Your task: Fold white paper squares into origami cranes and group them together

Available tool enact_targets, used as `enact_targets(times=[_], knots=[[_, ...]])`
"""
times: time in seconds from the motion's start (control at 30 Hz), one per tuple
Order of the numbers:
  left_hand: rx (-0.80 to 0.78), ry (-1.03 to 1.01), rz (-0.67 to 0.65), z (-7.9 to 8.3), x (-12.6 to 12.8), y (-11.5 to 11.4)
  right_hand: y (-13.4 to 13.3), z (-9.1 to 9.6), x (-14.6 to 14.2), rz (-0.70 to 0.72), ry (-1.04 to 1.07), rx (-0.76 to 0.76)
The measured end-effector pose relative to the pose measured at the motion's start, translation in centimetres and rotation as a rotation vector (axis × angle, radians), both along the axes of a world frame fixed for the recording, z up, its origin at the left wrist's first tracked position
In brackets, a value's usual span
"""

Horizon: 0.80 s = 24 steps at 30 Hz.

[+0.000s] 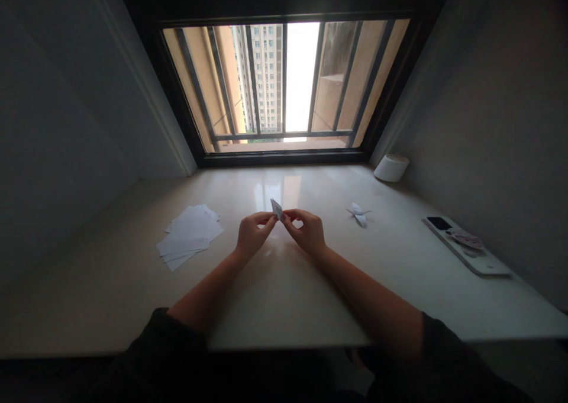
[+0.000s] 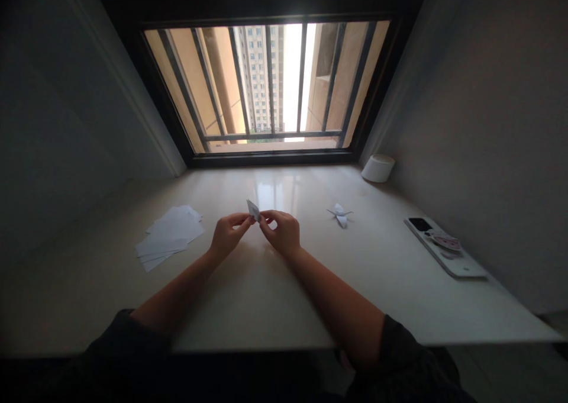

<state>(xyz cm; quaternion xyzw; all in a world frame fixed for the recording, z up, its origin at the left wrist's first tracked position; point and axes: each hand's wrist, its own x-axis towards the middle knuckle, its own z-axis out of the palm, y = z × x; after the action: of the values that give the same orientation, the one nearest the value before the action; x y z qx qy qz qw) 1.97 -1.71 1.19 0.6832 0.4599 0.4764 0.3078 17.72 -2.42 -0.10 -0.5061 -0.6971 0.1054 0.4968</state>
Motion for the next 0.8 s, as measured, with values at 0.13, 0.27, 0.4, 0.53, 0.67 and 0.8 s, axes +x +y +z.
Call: enact_targets(times=[0.13, 0.27, 0.4, 0.53, 0.67, 0.8], knots=[[0.044, 0.065, 0.025, -0.1, 0.0, -0.1, 0.1, 0.0, -0.1, -0.013, -0.010, -0.009], [0.124, 0.183, 0.078, -0.2, 0.0, -0.3, 0.1, 0.0, -0.1, -0.026, -0.014, -0.009], [0.176, 0.238, 0.090, 0.0, 0.1, -0.5, 0.0, 0.2, -0.1, 0.039, 0.069, -0.054], [0.203, 0.209, 0.089, 0.3, 0.1, -0.6, 0.1, -0.2, -0.2, 0.159, 0.260, -0.147], [0.262, 0.191, 0.096, 0.6, 0.0, -0.6, 0.5, -0.8, -0.6, 0.322, 0.492, -0.253], [0.362, 0.157, 0.059, 0.6, 0.0, -0.6, 0.9, -0.9, -0.8, 0.478, 0.679, -0.320]])
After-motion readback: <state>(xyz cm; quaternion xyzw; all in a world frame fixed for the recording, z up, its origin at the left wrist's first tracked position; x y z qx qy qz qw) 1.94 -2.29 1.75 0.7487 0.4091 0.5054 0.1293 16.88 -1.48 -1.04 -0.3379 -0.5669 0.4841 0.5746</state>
